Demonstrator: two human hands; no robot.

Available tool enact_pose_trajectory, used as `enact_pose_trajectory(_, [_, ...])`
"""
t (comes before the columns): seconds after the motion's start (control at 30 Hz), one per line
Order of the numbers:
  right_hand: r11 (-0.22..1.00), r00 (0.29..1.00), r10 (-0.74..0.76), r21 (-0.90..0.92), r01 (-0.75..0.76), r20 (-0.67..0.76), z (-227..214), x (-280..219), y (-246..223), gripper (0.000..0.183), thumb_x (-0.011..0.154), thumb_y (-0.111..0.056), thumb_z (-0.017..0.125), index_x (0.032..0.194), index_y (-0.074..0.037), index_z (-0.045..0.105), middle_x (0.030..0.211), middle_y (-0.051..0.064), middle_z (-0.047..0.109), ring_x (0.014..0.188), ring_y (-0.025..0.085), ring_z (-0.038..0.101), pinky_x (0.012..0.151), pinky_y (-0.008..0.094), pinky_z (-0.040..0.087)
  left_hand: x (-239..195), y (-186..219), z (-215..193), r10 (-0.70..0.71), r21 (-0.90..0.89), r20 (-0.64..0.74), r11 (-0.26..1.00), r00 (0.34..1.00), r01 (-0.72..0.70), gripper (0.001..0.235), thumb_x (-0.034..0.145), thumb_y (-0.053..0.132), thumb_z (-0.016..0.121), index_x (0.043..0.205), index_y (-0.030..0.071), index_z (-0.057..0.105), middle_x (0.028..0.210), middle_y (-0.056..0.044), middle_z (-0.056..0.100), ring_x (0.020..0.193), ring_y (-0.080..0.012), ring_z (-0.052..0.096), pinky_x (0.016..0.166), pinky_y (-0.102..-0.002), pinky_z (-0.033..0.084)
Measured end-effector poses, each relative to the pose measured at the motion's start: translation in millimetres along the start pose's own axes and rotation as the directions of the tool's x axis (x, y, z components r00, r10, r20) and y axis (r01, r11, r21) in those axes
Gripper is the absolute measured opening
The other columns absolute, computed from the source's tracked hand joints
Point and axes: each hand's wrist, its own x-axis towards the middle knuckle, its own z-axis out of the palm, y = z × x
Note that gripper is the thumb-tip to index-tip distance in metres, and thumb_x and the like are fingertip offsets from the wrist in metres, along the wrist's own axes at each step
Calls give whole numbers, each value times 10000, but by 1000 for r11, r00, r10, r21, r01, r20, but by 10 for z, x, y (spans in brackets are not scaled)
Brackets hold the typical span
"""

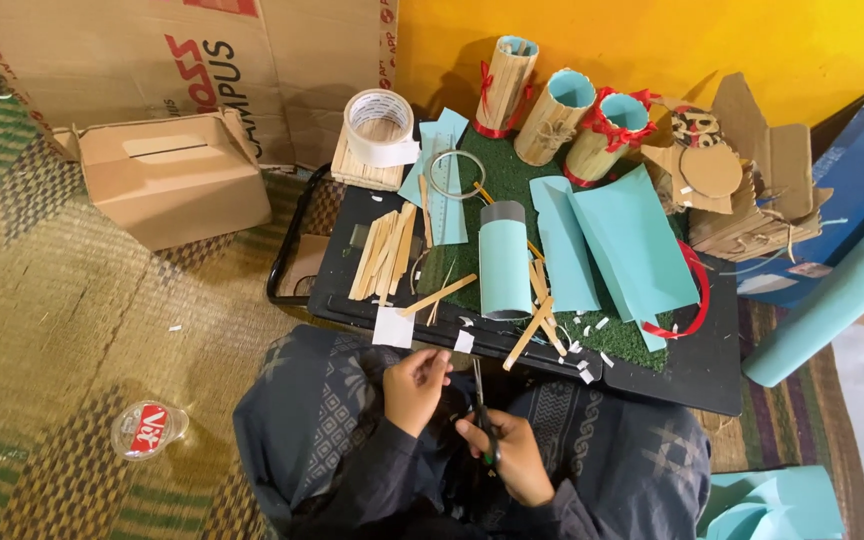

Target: Cutting small white adhesive squares and sticking them onto wooden sticks and a blue paper cylinder to assemble a craft project.

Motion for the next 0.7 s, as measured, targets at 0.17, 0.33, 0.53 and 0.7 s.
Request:
enact_pose_trajectory(0.17, [998, 998, -47, 40, 49, -49, 256, 38, 73, 266, 804, -169, 863, 821, 85, 789, 563, 99, 644, 497, 145, 553, 501, 234, 393, 104, 103, 45, 11, -48, 12, 999, 1000, -10, 150, 842, 103, 778, 910, -30, 798, 661, -46, 736, 482, -103, 614, 452, -210, 472])
enact_pose_trajectory(0.33, [998, 997, -46, 29, 48, -66, 327, 106, 114, 275, 804, -181, 866, 830, 81, 785, 574, 100, 647, 498, 138, 542, 503, 229, 391, 139, 144, 3, -38, -81, 82, 996, 996, 44, 178, 837, 97, 791, 931, -54, 799, 679, -80, 737, 476, -112, 603, 437, -222, 516])
enact_pose_trajectory(0.53, [996, 995, -57, 66, 62, -78, 380, 137, 124, 274, 794, -168, 873, 814, 88, 778, 577, 107, 645, 508, 153, 556, 500, 241, 414, 138, 210, 19, -42, -35, 110, 998, 993, 46, 97, 857, 82, 770, 883, -12, 773, 643, -55, 702, 446, -109, 590, 412, -215, 477])
enact_pose_trajectory(0.7, [996, 994, -31, 76, 40, -108, 424, 129, 110, 299, 772, -184, 891, 771, 78, 746, 562, 115, 642, 497, 161, 575, 486, 242, 428, 147, 166, 8, -47, -21, 111, 999, 993, 49, 131, 855, 111, 776, 891, -15, 773, 638, -65, 708, 456, -112, 594, 424, -225, 490])
